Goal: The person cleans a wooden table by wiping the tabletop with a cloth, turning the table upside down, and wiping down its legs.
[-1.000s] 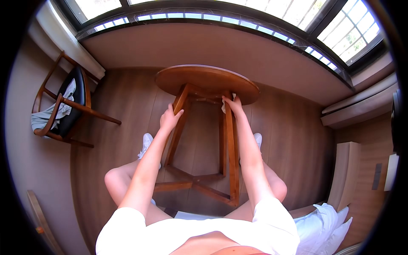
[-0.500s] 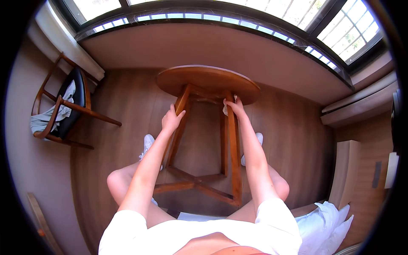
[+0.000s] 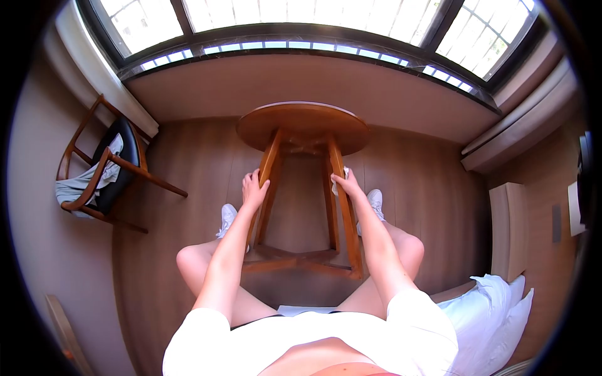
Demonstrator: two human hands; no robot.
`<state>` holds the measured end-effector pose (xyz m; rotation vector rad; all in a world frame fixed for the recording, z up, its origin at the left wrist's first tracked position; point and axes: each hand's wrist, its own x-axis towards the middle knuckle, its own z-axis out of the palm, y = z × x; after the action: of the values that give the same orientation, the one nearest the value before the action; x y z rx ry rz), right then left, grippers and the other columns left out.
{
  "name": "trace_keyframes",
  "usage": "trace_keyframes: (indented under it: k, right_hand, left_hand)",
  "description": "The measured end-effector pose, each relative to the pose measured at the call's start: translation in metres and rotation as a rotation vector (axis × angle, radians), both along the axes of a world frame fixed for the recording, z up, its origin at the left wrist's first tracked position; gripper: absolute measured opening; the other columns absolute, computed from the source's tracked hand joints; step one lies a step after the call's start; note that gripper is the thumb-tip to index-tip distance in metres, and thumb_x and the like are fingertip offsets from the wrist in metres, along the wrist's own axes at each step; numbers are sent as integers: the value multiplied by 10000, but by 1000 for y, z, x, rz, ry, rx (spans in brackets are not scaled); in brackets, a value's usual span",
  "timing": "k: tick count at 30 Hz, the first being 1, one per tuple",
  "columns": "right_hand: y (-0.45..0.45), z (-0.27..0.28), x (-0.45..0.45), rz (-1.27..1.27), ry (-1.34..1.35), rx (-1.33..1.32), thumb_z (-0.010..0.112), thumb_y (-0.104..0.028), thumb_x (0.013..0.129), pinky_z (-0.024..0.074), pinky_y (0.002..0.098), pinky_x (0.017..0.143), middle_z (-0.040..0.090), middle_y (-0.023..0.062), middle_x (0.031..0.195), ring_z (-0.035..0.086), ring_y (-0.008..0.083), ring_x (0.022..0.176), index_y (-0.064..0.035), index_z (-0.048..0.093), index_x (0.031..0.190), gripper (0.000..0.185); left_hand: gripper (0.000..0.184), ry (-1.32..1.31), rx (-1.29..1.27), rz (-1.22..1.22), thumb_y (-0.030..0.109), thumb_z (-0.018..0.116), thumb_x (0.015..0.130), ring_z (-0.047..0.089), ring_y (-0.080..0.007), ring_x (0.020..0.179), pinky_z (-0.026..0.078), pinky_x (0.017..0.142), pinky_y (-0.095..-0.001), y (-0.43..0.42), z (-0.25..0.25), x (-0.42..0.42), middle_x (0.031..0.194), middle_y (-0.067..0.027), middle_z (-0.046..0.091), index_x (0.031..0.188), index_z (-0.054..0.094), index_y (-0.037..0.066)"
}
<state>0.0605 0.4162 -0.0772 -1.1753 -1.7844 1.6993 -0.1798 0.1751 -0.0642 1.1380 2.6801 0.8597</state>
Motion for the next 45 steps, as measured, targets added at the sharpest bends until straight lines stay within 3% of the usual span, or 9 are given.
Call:
trace_keyframes:
  k: [7, 15, 18, 21, 31, 35, 38, 43, 45]
  right_hand:
    - [-73, -21, 80, -9, -214, 196, 710, -315, 740, 447, 314, 803, 568, 109, 1033, 548, 197, 932, 3, 425, 1165, 602]
    - [-141, -13, 153, 44, -17, -118, 682, -241, 769, 436, 332, 839, 549, 126, 1098, 534, 222, 1000, -27, 380, 1228, 589]
    - [-136, -67, 157, 25, -299, 224, 575, -320, 829, 422, 418, 865, 494, 256, 1140, 504, 380, 1046, -21, 357, 1252, 562]
    - [-190, 8, 159, -77, -574, 486, 531, -317, 857, 427, 441, 839, 499, 255, 1090, 512, 400, 994, -27, 363, 1247, 514]
    - [-245, 24, 190, -152, -672, 631, 523, -297, 862, 457, 463, 748, 505, 220, 1057, 559, 408, 853, -46, 368, 1243, 482]
    - [-246, 18, 191, -172, -699, 668, 531, -312, 857, 463, 456, 726, 509, 208, 1031, 564, 395, 839, -53, 378, 1234, 482]
    - [-249, 20, 189, -187, -690, 698, 544, -323, 849, 465, 449, 721, 511, 205, 1022, 567, 382, 837, -50, 383, 1227, 494]
    - [-250, 33, 189, -139, -717, 753, 590, -298, 820, 473, 435, 709, 516, 192, 1013, 572, 365, 828, -35, 389, 1213, 514]
    - [-252, 35, 186, -152, -749, 744, 609, -253, 807, 476, 420, 717, 518, 192, 1009, 575, 359, 823, -27, 393, 1207, 508]
  left_hand:
    - [559, -168, -38, 133, 396, 552, 826, 469, -388, 1030, 373, 897, -448, -125, 0, 59, 1087, -225, 512, 1249, 403, 63]
    - [496, -173, -40, 118, 383, 379, 908, 490, -403, 1046, 394, 873, -473, -192, -23, 86, 1138, -229, 520, 1284, 347, 62]
    - [529, -245, -70, 142, 405, 377, 905, 501, -400, 1044, 395, 883, -467, -206, -16, 95, 1121, -237, 531, 1294, 334, 49]
    - [608, -359, -169, 224, 490, 419, 869, 506, -384, 1062, 397, 896, -433, -213, -30, 84, 1112, -238, 547, 1248, 392, 15]
    - [723, -651, -155, 358, 614, 478, 783, 520, -344, 1070, 399, 904, -391, -211, 4, 99, 1117, -214, 560, 1216, 453, 35]
    - [735, -464, -128, 370, 634, 450, 786, 506, -347, 1088, 394, 899, -414, -216, -11, 100, 1140, -205, 553, 1224, 442, 44]
    - [700, -372, -136, 393, 604, 510, 777, 583, -307, 971, 450, 820, -366, -219, -11, 99, 1034, -177, 608, 1165, 495, 22]
    - [515, -1058, 158, 200, 442, 713, 707, 602, -154, 620, 473, 591, -240, -229, -2, 75, 726, -58, 626, 918, 604, -15]
    - [463, -1043, 93, 214, 407, 717, 714, 605, -162, 623, 480, 588, -260, -231, 2, 67, 738, -73, 629, 902, 605, 0]
